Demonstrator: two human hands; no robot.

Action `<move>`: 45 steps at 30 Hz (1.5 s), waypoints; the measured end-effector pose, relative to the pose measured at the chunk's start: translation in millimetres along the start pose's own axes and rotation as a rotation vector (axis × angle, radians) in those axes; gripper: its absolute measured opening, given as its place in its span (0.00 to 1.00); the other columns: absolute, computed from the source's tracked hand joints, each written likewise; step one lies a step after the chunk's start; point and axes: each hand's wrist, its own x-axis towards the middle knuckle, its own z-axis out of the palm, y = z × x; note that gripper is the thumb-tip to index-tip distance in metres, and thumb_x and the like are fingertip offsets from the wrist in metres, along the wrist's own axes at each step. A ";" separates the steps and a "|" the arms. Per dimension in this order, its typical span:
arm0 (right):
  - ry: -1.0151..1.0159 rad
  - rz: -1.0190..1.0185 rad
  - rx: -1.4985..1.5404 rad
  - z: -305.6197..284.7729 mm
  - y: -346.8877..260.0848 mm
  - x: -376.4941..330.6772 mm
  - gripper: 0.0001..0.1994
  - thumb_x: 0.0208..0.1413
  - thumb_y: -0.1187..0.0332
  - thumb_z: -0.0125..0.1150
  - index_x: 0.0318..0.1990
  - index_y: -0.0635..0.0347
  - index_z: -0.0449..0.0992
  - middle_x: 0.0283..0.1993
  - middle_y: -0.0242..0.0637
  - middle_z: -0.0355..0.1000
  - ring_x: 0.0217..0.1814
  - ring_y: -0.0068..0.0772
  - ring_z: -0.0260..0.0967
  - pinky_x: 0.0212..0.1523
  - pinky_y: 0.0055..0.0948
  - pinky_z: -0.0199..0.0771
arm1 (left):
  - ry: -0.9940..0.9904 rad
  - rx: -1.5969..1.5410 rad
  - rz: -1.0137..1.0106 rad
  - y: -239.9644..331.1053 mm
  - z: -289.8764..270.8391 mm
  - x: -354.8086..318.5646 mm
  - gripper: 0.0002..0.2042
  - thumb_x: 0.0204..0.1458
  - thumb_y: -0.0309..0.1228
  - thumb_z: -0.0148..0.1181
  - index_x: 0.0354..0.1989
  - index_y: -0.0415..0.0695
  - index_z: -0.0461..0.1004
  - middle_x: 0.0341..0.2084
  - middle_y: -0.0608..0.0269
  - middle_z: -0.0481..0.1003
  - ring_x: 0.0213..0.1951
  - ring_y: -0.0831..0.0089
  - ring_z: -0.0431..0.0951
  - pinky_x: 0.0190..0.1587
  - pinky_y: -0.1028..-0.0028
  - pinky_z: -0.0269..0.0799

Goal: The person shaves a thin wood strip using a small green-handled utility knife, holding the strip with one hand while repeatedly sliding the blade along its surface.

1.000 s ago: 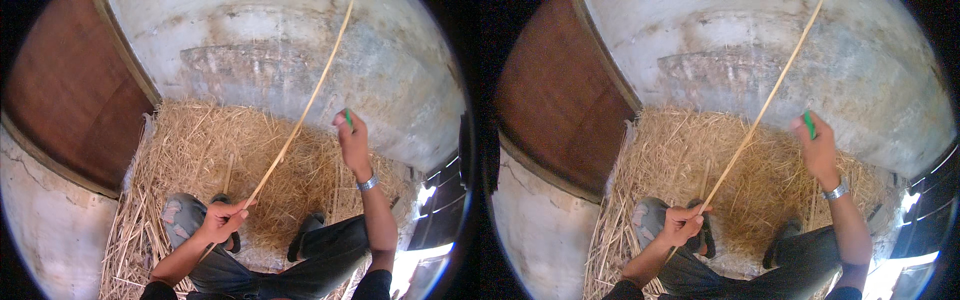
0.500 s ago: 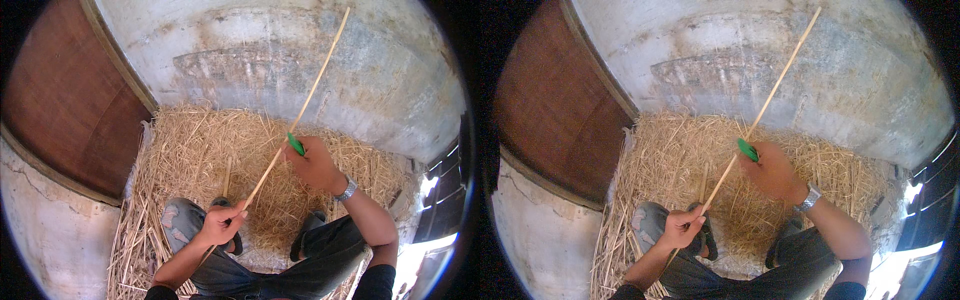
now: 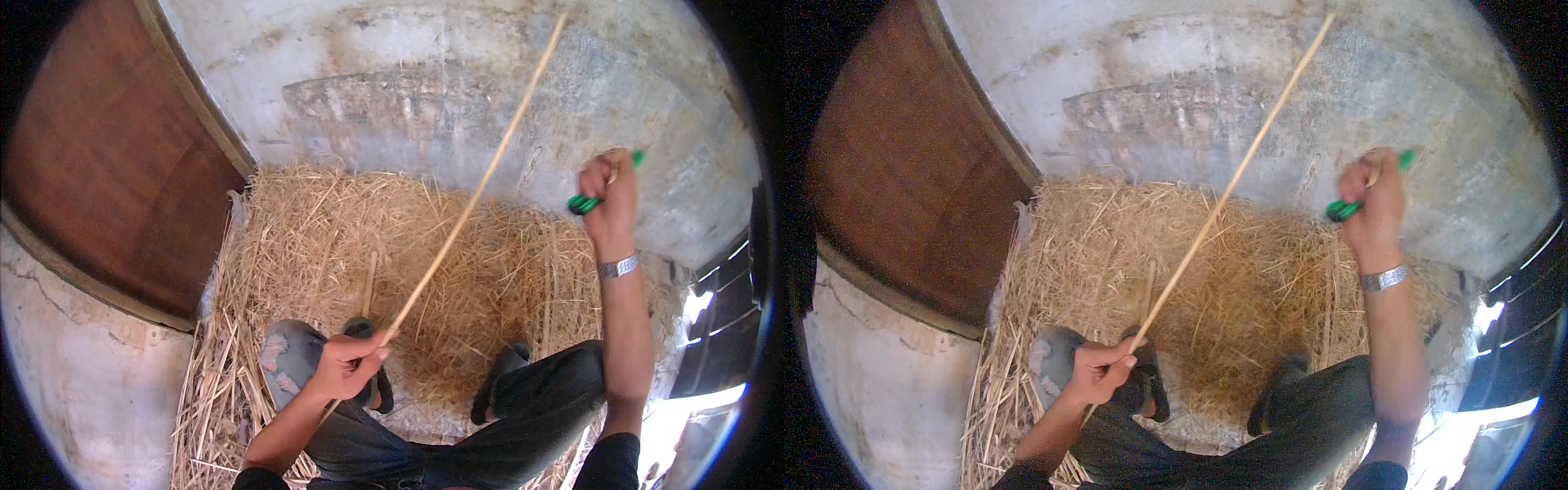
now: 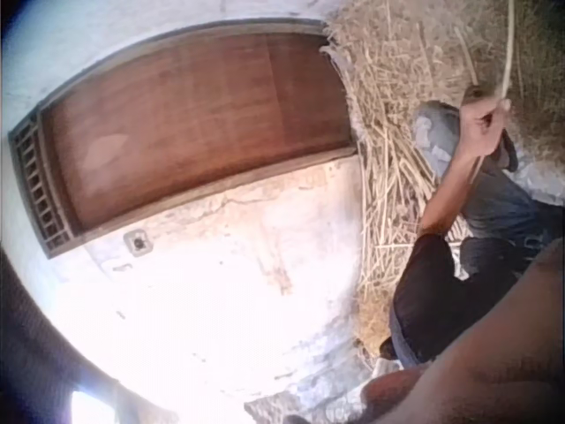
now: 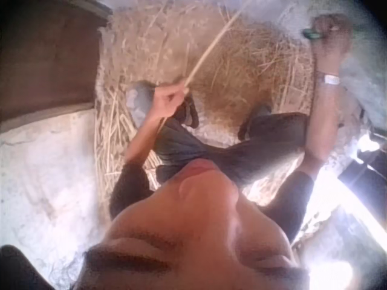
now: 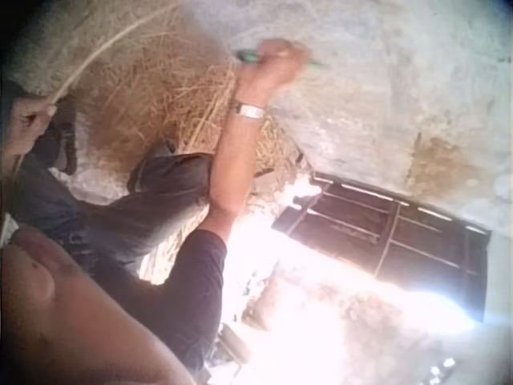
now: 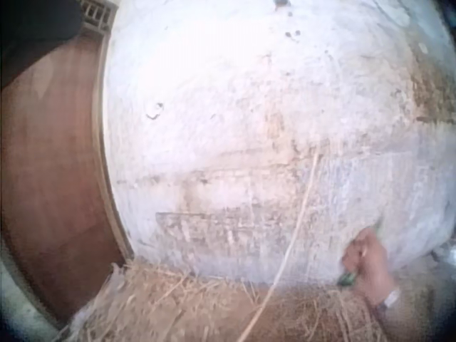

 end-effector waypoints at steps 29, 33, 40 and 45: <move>-0.771 0.177 -1.402 62.0 36.2 -99.5 0.32 0.45 0.64 0.68 0.60 0.59 0.64 0.38 0.49 0.72 0.34 0.44 0.75 0.35 0.42 0.74 | -0.035 -0.290 -0.327 11.9 12.2 17.8 0.18 0.67 0.32 0.44 0.62 0.37 0.65 0.13 0.73 0.62 0.14 0.85 0.60 0.19 0.81 0.57; -0.833 0.152 -1.952 44.8 17.3 -87.3 0.30 0.48 0.69 0.60 0.62 0.58 0.62 0.49 0.56 0.71 0.42 0.52 0.75 0.44 0.50 0.73 | 0.033 -0.274 -0.302 11.6 7.4 18.8 0.18 0.68 0.33 0.45 0.61 0.36 0.66 0.13 0.73 0.61 0.13 0.85 0.60 0.18 0.81 0.57; -0.968 0.363 -2.202 38.0 15.7 -83.6 0.18 0.56 0.68 0.55 0.54 0.58 0.71 0.43 0.58 0.72 0.42 0.58 0.74 0.43 0.51 0.73 | 0.048 -0.166 -0.292 6.6 5.9 21.2 0.18 0.68 0.33 0.44 0.61 0.37 0.66 0.14 0.69 0.66 0.14 0.83 0.64 0.18 0.80 0.59; -0.892 0.174 -1.899 41.7 13.9 -90.5 0.16 0.59 0.61 0.56 0.50 0.61 0.70 0.43 0.56 0.73 0.41 0.58 0.74 0.42 0.51 0.74 | 0.040 -0.218 -0.355 7.3 7.6 23.8 0.18 0.68 0.34 0.43 0.61 0.38 0.66 0.14 0.69 0.66 0.14 0.82 0.65 0.18 0.80 0.60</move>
